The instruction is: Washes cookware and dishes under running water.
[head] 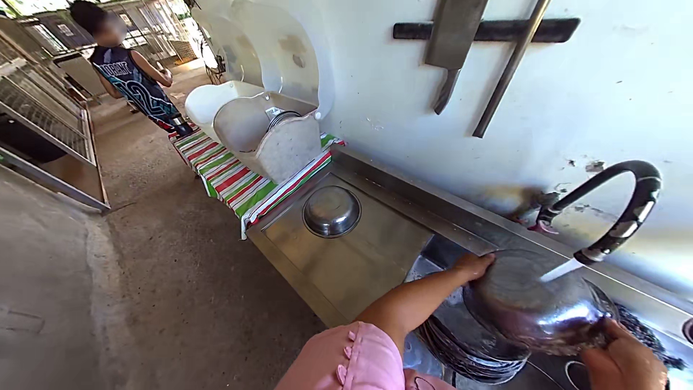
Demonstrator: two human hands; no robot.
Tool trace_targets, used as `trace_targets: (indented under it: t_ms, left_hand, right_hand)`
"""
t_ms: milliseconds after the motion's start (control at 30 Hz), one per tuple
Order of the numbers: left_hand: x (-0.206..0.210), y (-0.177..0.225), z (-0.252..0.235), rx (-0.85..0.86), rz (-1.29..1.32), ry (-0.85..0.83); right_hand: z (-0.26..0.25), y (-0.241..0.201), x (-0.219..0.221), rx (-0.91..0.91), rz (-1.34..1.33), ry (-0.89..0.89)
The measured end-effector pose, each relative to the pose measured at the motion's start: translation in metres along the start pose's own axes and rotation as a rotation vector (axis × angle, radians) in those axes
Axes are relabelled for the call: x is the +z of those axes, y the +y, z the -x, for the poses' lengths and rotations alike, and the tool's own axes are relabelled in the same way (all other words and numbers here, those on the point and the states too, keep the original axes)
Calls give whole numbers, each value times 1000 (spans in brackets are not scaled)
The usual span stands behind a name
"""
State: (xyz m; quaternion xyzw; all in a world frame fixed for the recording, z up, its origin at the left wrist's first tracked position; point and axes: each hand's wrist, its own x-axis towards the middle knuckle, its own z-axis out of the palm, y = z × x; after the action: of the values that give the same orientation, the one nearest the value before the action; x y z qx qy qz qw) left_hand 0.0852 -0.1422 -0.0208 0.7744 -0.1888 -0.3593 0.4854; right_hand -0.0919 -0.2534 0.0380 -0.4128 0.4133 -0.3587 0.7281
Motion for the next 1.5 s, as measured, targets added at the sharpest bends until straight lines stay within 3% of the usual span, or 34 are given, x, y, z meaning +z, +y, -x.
trace_targets:
  t_ms: [167,267,333,433,467,533,667,800,867,1000,1067,1167,1233,1333,1400,1500]
  left_hand:
    - [40,47,34,175,-263,118]
    - [55,81,36,270,-521,3]
    - [55,101,35,208,-643,-92]
    - [20,111,30,120,-662,-233]
    - [7,105,21,149,-638,-261]
    - [-6,70,-4,207,-353,-201]
    - [15,-2,-18,236,31,-120]
    - [51,-18,15,576,59,-56]
    - [62,-14,22,604,111,2]
    - [62,-3,13,496,484,140]
    - [49,8,15,347,673,198]
    - [27,15,29,55,829,135]
    - [25,11,39,-49,884,58]
    - [36,6,44,-79,882,-81]
    - [40,3,46,-98,851,-116]
    - [35,13,51,-89,806,-38]
  right_hand:
    - [7,13,8,-44,173,-55]
    - [19,25,21,-76,223,-97]
    - [20,34,26,-44,199,-132]
    - [16,35,23,51,160,-121]
    - [15,29,23,60,151,-100]
    - [11,17,24,70,103,-40]
    - [-14,-7,22,77,-61,88]
    - [-35,-15,36,88,-216,46]
    - [-36,-5,52,115,-229,-60]
    - [-13,26,81,145,100,-445]
    - [-3,37,72,64,511,-664]
    - [-30,51,29,-214,1297,-1027]
    - [-41,65,9,-341,1434,-1070]
    - [-45,85,11,-575,1269,-1081]
    - [-66,87,11,-719,1368,-994]
    - [-108,74,-9,-725,1607,-735]
